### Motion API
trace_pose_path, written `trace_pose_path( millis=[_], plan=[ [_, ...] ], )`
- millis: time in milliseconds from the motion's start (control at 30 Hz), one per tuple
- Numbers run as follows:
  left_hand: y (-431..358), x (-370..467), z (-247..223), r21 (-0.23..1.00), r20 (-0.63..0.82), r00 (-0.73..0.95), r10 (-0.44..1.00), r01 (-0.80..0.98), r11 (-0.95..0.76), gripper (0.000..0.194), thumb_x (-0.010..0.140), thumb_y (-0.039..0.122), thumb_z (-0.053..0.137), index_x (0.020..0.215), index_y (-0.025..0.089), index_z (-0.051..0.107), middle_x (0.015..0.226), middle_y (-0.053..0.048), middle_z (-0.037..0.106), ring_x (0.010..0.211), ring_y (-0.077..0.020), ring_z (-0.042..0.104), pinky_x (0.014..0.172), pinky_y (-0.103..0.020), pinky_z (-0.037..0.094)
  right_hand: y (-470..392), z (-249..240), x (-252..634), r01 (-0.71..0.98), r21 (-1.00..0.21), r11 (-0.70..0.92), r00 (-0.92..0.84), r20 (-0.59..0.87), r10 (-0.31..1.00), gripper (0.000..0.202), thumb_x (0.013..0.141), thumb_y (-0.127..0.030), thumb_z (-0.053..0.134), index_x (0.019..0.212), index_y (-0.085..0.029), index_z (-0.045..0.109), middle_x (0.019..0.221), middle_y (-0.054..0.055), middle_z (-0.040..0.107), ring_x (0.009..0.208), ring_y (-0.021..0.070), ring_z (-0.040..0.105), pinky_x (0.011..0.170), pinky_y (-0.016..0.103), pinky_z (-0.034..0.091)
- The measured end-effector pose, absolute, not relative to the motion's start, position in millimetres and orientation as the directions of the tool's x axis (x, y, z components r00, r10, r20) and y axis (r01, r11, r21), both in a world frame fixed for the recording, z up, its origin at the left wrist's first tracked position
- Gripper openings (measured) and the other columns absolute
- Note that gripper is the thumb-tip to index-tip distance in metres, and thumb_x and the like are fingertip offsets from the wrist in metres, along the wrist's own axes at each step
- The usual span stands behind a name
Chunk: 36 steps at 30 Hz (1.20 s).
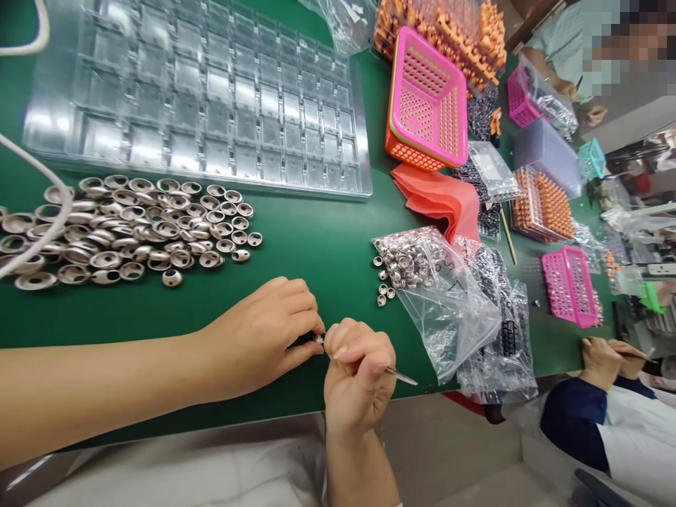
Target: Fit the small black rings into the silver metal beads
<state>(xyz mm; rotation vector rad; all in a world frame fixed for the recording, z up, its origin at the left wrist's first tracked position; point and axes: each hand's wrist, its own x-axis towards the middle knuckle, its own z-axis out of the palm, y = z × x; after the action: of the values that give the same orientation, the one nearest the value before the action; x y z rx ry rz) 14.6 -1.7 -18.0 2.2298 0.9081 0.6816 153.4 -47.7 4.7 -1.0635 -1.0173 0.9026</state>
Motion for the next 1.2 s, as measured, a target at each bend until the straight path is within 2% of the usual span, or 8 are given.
trace_pose_path(
  millis=[500, 733, 1200],
  plan=[
    [-0.8, 12.8, -11.2, 0.716, 0.179, 0.649, 0.74, 0.43, -0.55, 0.012, 0.092, 0.017, 0.066, 0.081, 0.016, 0.071, 0.078, -0.003, 0.063, 0.081, -0.0201, 0.051, 0.07, -0.036, 0.03, -46.1, 3.3, 151.7, -0.114, -0.962, 0.248, 0.298, 0.205, 0.932, 0.043, 0.107, -0.044, 0.04, 0.073, -0.022, 0.055, 0.058, -0.007, 0.026, 0.05, 0.0093, 0.032, 0.049, 0.024, 0.03],
    [-1.3, 15.2, -16.6, 0.709, 0.227, 0.624, 0.747, 0.42, -0.567, 0.011, 0.088, 0.018, 0.07, 0.077, 0.016, 0.07, 0.074, -0.002, 0.061, 0.078, -0.0197, 0.049, 0.068, -0.035, 0.028, -46.8, 2.9, 152.3, -0.106, -0.961, 0.257, 0.285, 0.218, 0.933, 0.043, 0.107, -0.043, 0.038, 0.073, -0.022, 0.055, 0.058, -0.007, 0.027, 0.05, 0.0091, 0.033, 0.05, 0.023, 0.031],
    [-1.2, 14.2, -13.9, 0.712, 0.208, 0.633, 0.746, 0.424, -0.559, 0.012, 0.091, 0.018, 0.068, 0.079, 0.016, 0.071, 0.075, -0.002, 0.062, 0.078, -0.0197, 0.05, 0.069, -0.036, 0.03, -47.4, 1.7, 151.2, -0.109, -0.961, 0.255, 0.286, 0.216, 0.934, 0.043, 0.107, -0.042, 0.037, 0.074, -0.021, 0.055, 0.059, -0.007, 0.028, 0.05, 0.0092, 0.034, 0.05, 0.024, 0.032]
  ],
)
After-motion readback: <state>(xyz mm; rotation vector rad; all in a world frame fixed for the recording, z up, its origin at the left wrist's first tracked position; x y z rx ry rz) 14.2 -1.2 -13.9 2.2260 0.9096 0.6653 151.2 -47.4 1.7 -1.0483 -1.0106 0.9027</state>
